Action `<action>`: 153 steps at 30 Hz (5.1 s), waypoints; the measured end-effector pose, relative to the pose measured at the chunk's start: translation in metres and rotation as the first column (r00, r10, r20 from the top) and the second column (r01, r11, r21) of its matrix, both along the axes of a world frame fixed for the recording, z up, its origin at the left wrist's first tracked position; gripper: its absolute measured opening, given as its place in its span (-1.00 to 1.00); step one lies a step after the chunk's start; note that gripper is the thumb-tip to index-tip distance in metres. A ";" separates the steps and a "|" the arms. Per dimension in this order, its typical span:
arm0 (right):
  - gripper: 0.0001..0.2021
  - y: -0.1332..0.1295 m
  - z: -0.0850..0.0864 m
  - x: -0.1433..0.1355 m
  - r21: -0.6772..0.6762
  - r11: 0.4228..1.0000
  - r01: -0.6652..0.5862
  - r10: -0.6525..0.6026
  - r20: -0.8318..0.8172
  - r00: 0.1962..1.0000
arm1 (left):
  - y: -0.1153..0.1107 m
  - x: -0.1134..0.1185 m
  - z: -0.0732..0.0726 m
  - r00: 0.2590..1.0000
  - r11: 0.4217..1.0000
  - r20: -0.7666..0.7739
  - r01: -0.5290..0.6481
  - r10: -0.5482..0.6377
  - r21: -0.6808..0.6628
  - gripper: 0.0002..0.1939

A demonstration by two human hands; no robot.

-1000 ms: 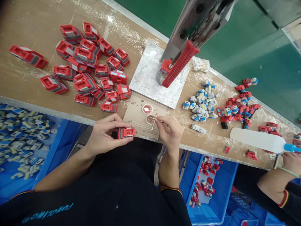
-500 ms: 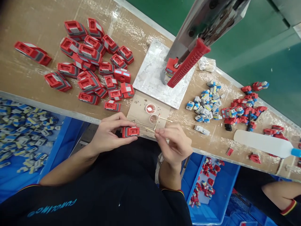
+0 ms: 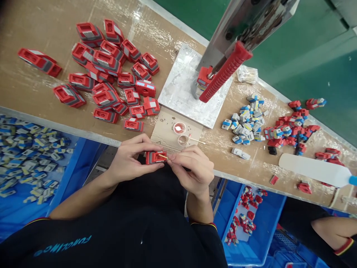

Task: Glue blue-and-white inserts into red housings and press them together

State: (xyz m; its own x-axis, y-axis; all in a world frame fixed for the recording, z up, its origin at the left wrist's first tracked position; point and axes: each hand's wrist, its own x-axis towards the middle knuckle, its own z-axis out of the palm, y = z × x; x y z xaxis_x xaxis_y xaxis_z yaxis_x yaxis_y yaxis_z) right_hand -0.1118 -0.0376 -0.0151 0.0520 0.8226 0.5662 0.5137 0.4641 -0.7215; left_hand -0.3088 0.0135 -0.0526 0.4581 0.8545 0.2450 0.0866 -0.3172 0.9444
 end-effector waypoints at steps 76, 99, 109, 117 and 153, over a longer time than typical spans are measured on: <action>-0.92 -0.002 -0.032 0.051 -0.094 0.994 0.061 -0.045 0.167 0.985 | 0.010 -0.019 -0.014 0.996 0.977 -0.020 -0.085 0.083 -0.195 -0.73; -0.71 -0.103 -0.047 0.159 -0.123 0.618 0.777 -0.703 0.355 0.616 | 0.009 -0.021 -0.017 0.998 0.992 0.033 -0.053 0.057 -0.117 -0.74; -0.85 -0.066 -0.053 0.189 -0.199 0.734 0.649 -0.351 0.707 0.614 | 0.001 -0.019 -0.016 0.998 0.978 0.051 -0.029 0.040 -0.208 -0.71; -0.66 -0.087 -0.067 0.180 -0.170 0.597 0.784 -0.471 0.717 0.514 | -0.003 -0.009 -0.008 0.984 0.956 0.152 -0.046 0.093 -0.290 -0.67; -0.73 -0.038 -0.033 -0.052 -0.333 0.917 0.220 -0.370 -0.507 0.778 | -0.035 0.014 -0.011 0.968 0.934 0.032 -0.248 0.248 0.256 -0.44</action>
